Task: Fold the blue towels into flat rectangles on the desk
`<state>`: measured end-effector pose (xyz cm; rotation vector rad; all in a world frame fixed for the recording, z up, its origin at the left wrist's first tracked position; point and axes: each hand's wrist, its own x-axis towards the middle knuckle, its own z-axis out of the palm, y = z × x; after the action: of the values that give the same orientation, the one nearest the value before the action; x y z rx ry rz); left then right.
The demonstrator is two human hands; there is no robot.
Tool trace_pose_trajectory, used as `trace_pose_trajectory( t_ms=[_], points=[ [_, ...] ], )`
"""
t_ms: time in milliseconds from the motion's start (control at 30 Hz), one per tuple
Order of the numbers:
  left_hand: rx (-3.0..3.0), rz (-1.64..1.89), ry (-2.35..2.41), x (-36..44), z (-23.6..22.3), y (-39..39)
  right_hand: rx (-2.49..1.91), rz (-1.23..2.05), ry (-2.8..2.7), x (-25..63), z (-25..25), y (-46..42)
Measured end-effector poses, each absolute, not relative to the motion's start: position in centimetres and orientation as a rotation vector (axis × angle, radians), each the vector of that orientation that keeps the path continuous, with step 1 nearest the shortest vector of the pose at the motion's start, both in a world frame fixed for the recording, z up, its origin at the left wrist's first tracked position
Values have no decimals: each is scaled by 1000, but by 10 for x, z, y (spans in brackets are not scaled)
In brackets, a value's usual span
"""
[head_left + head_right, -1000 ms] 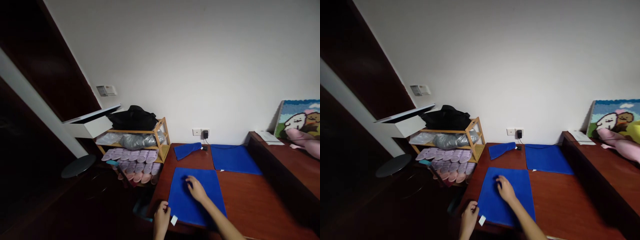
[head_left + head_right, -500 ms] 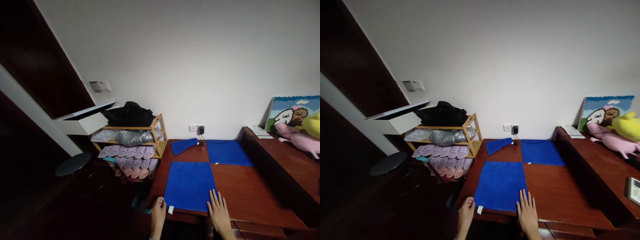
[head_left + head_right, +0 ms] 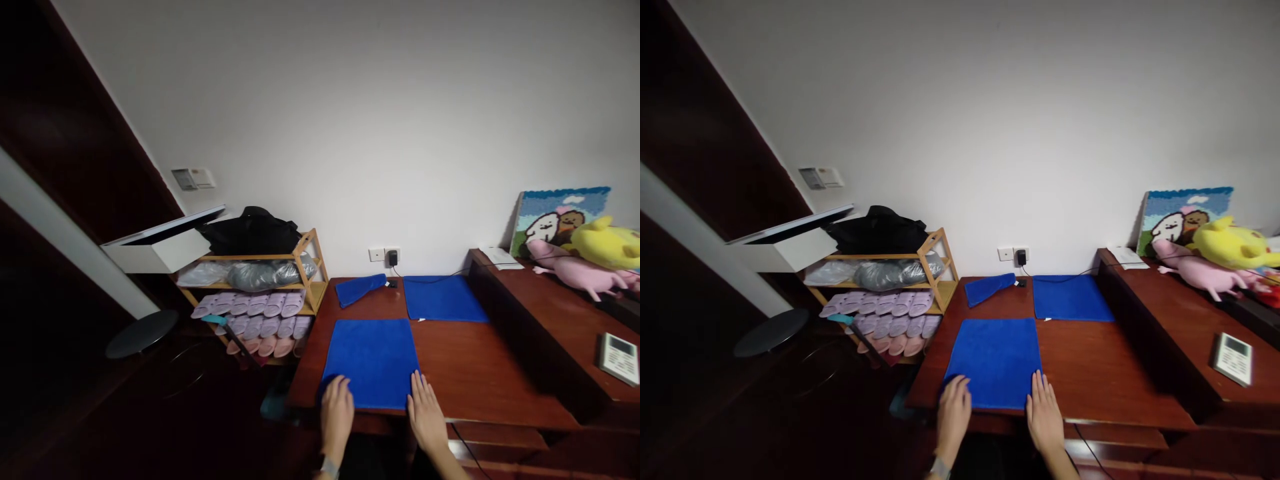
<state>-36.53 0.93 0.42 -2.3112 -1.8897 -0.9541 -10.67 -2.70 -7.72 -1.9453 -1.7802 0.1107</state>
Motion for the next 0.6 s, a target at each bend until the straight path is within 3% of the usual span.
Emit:
trace_pose_trajectory(
  t_ms=[167,267,600],
  points=[
    [-2859,-631,-1498,-255,7,9,-1903,106,-1812,-103,-87,-26],
    [-2930,-470,-1497,-238,-7,8,-1883,78,-1806,-103,-93,-25],
    [-2377,-486,-1909,-398,-35,12,-1972,66,-1797,-108,-85,-31]
  ],
)
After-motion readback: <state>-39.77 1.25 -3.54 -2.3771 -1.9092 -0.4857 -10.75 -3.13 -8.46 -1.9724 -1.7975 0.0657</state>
